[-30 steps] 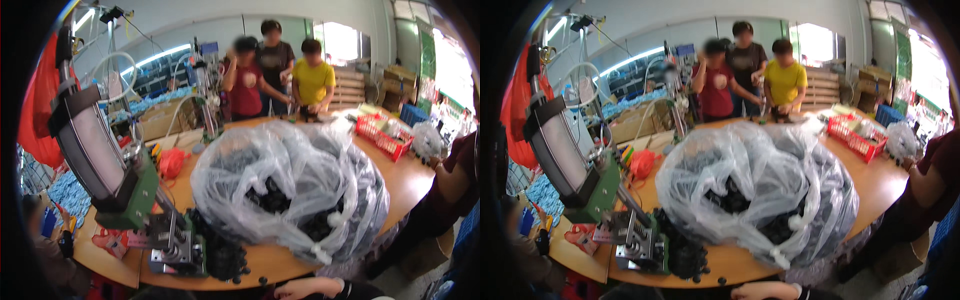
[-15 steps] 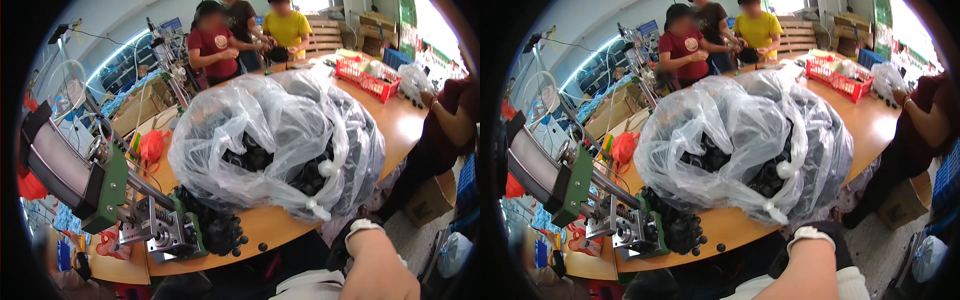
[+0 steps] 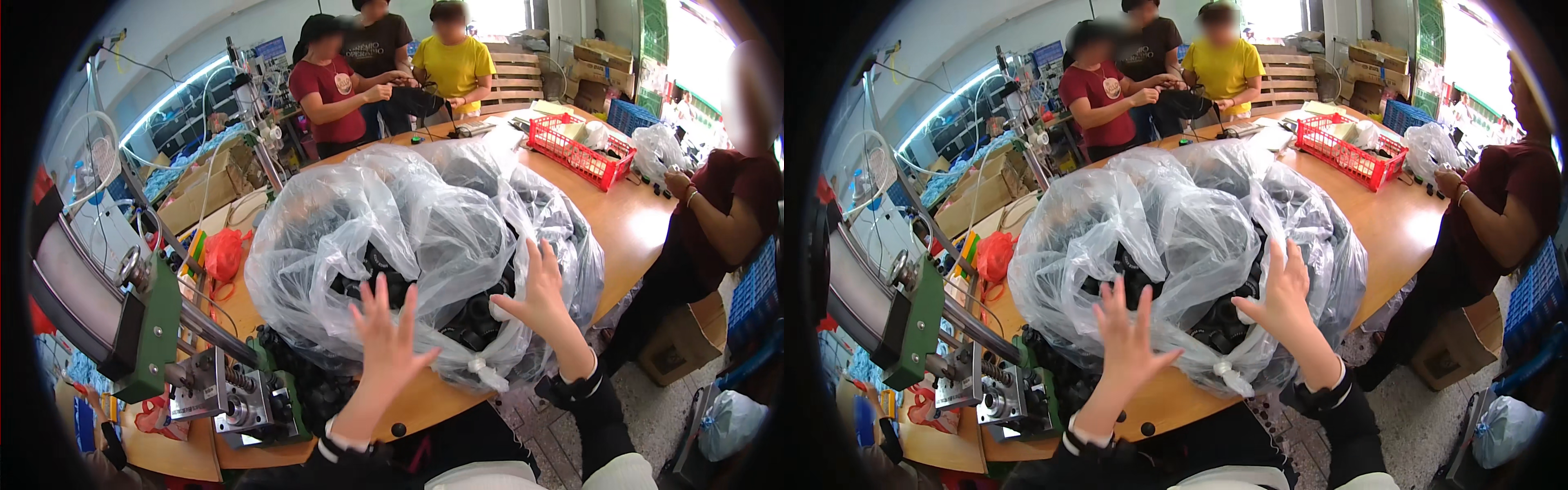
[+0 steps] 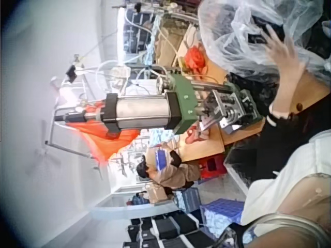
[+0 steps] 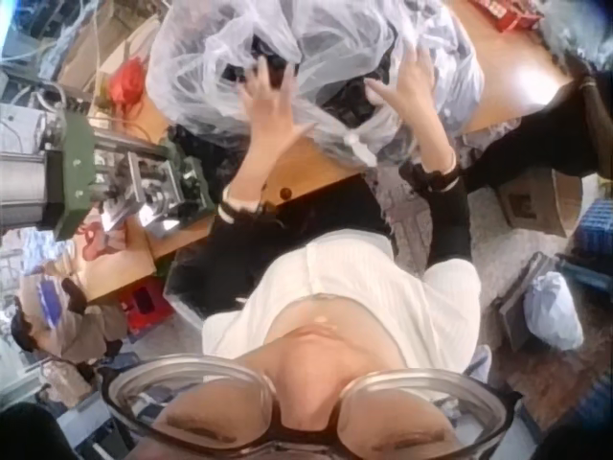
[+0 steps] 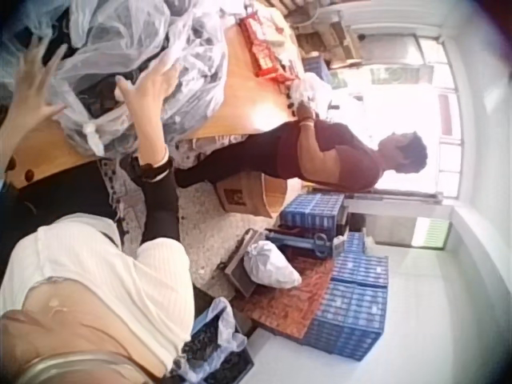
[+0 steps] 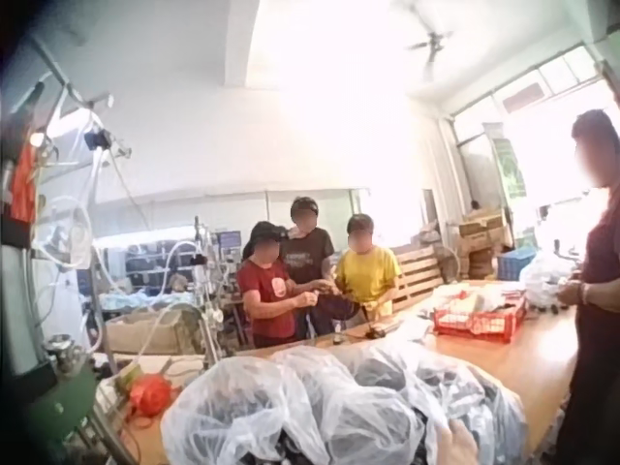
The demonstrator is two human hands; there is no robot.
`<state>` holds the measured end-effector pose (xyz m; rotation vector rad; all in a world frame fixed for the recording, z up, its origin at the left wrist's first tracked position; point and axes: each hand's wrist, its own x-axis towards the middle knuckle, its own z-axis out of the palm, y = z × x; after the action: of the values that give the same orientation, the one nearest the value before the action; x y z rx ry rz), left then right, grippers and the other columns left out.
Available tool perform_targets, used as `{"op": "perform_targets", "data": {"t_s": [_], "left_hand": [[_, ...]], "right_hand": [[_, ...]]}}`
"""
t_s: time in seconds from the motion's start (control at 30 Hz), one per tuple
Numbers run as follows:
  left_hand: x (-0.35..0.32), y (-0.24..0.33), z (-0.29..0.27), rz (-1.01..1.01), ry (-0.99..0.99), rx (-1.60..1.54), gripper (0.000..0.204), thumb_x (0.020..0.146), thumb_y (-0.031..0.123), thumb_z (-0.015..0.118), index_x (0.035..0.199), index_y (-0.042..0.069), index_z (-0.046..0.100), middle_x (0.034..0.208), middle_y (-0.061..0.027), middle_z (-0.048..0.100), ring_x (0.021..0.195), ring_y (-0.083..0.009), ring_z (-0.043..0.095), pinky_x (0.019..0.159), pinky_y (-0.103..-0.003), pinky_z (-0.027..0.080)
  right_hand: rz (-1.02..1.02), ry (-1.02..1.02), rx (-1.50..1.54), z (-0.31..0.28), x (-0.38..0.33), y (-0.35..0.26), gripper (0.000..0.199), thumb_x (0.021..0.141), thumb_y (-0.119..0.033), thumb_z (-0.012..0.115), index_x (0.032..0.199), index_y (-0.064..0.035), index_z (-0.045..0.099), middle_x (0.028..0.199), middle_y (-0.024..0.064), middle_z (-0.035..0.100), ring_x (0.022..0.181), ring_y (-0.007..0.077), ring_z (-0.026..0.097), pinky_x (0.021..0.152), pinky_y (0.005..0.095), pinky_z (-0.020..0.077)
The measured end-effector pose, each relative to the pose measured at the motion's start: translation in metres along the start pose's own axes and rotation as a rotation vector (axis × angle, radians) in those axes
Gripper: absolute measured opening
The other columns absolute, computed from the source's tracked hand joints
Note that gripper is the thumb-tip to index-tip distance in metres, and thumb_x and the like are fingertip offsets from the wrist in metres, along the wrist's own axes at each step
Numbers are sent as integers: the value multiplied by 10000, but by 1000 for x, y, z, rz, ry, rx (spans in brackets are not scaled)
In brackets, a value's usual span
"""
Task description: Operate a pneumatic press to process small black parts and pack them into a plastic bag.
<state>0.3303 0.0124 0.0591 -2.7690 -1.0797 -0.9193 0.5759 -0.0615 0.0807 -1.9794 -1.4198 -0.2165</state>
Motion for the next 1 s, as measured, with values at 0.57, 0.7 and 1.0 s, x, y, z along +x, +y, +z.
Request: {"op": "perform_targets", "data": {"t_s": [0.57, 0.7, 1.0], "left_hand": [[161, -135, -12, -728, 568, -1255, 207, 894, 176, 505, 1048, 40, 532, 825, -57, 590, 678, -165, 572, 576, -294, 462], [164, -123, -29, -697, 355, -1429, 245, 911, 142, 447, 1133, 73, 527, 861, -50, 616, 671, -146, 599, 529, -266, 465], [129, -59, 2, 88, 139, -442, 367, 825, 73, 527, 1188, 18, 544, 1020, -169, 601, 886, -335, 582, 786, -404, 471]], "right_hand": [[356, 110, 198, -58, 44, 171, 203, 669, -19, 543, 861, 27, 592, 759, 164, 615, 748, 319, 605, 693, 344, 468], [181, 57, 96, -43, 43, 153, 370, 680, -51, 579, 1043, 12, 547, 979, 188, 593, 943, 336, 575, 815, 353, 456], [350, -357, 700, -18, 68, 85, 579, 732, -96, 654, 1265, -16, 444, 1094, 122, 580, 979, 189, 567, 856, 312, 449]]}}
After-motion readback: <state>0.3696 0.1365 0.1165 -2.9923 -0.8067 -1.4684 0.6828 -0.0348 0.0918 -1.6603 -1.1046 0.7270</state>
